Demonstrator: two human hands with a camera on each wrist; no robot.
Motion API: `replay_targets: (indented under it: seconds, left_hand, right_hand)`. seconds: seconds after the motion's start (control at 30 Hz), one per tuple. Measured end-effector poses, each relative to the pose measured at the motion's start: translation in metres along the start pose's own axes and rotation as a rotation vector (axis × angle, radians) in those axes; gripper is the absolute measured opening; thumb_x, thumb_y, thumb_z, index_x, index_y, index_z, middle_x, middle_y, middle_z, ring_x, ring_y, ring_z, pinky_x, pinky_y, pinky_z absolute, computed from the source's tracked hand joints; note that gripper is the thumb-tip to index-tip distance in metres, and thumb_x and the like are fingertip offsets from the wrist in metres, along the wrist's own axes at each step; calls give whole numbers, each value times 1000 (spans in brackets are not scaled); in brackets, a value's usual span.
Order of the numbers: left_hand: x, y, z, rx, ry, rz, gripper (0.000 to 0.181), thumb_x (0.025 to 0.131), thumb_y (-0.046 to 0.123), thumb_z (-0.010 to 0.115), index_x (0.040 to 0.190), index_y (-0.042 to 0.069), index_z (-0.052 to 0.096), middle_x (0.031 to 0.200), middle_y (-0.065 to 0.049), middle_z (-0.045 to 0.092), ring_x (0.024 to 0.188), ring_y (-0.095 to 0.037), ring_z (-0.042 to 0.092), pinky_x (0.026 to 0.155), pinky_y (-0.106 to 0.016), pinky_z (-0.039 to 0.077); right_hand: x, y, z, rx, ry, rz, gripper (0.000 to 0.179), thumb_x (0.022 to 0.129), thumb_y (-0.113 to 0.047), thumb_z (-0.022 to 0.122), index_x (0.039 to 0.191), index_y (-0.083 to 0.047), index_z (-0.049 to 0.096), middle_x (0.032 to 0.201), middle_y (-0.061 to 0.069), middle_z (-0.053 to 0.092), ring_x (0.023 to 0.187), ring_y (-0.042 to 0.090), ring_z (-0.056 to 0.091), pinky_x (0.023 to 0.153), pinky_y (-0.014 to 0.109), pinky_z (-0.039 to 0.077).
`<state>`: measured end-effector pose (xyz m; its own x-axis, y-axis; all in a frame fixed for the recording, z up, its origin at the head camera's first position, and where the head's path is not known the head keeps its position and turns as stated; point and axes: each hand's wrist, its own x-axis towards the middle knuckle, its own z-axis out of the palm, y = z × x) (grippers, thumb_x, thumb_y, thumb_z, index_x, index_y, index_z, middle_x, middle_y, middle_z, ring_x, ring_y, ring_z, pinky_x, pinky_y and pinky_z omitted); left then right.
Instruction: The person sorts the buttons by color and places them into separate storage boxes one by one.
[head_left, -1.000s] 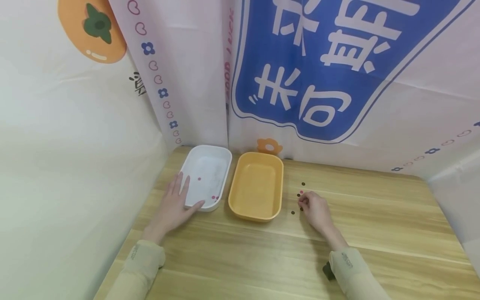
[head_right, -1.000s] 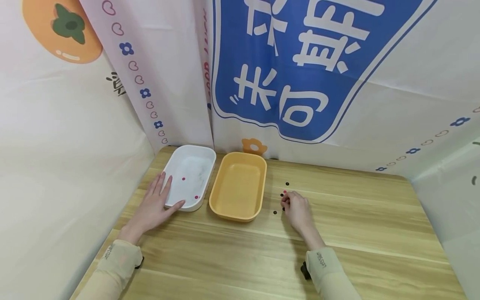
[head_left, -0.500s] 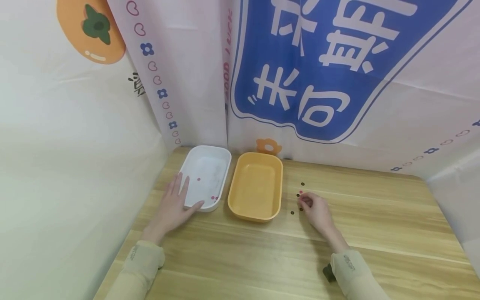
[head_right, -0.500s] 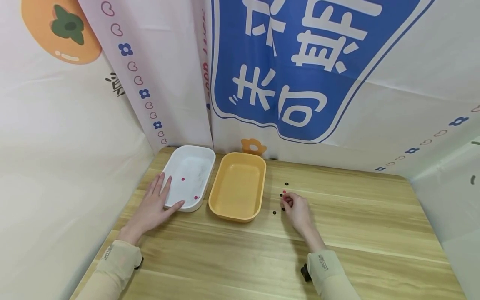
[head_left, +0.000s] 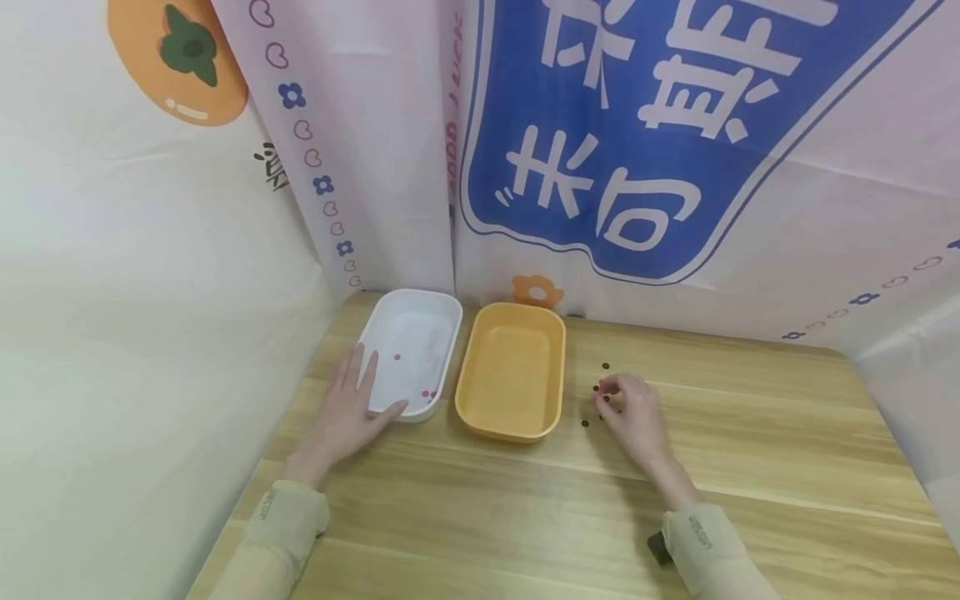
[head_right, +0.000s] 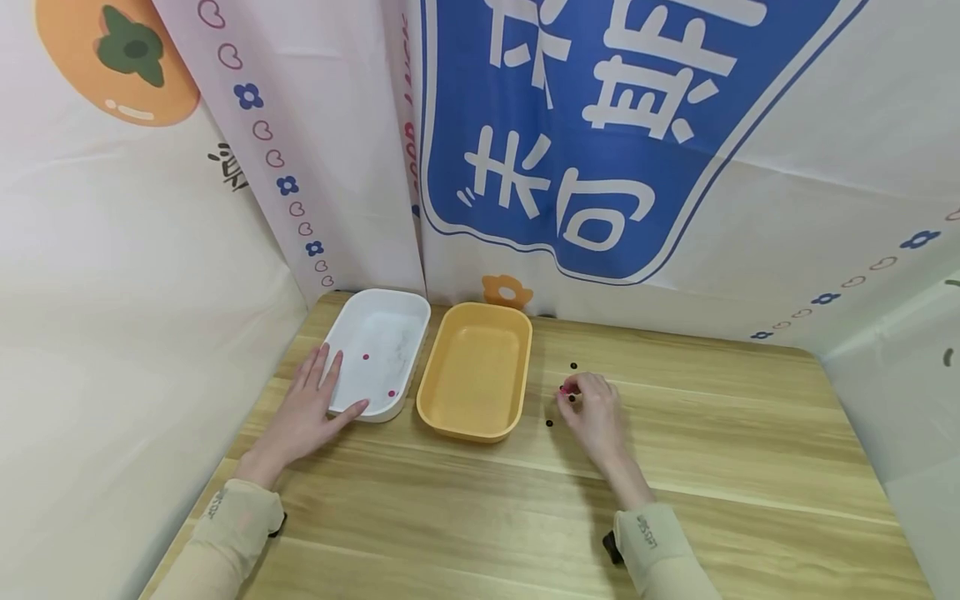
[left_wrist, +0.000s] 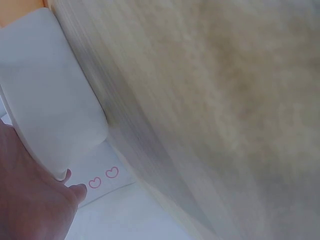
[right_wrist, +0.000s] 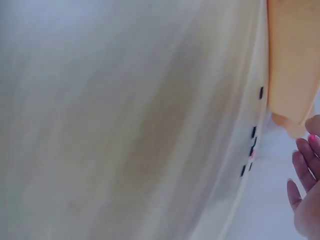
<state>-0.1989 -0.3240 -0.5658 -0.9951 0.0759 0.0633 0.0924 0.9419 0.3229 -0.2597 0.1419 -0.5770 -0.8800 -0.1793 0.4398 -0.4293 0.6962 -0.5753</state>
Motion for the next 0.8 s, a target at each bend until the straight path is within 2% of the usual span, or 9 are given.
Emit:
replay_targets:
  seconds: [0.1,0.2,0.47,0.8]
  left_hand:
    - [0,0,0,6,-1,-1,106,106,62,62,174,-4,14,183,-31,1,171,-51,2,140,-68,13]
    - [0,0,0,9,-4,-3,106,106,63,61,174,-4,14,183,-31,1,171,-51,2,140,-68,13]
    - [0,-1,0,7,-3,2,106,106,62,60,174,-3,13,183,-31,0,171,-52,2,140,-68,12]
    - [0,-1,0,8,3,8,106,106,64,61,174,-4,15,183,-31,2,171,-53,4,139,-70,13]
  right_hand:
    - [2,-6,2,-17,58,-103,16,87,8,83,98,1,73,95,17,78,93,35,72,100,61,56]
    - [3,-14,4,-25,89,-171,17,86,8,83,97,1,72,95,17,77,94,36,72,103,63,57]
    - [10,-38,10,-33,172,-344,22,81,8,84,98,2,72,91,15,76,89,34,71,94,56,62]
    - [18,-59,31,70,201,-363,20,83,9,84,97,1,72,91,14,76,90,31,70,85,45,59]
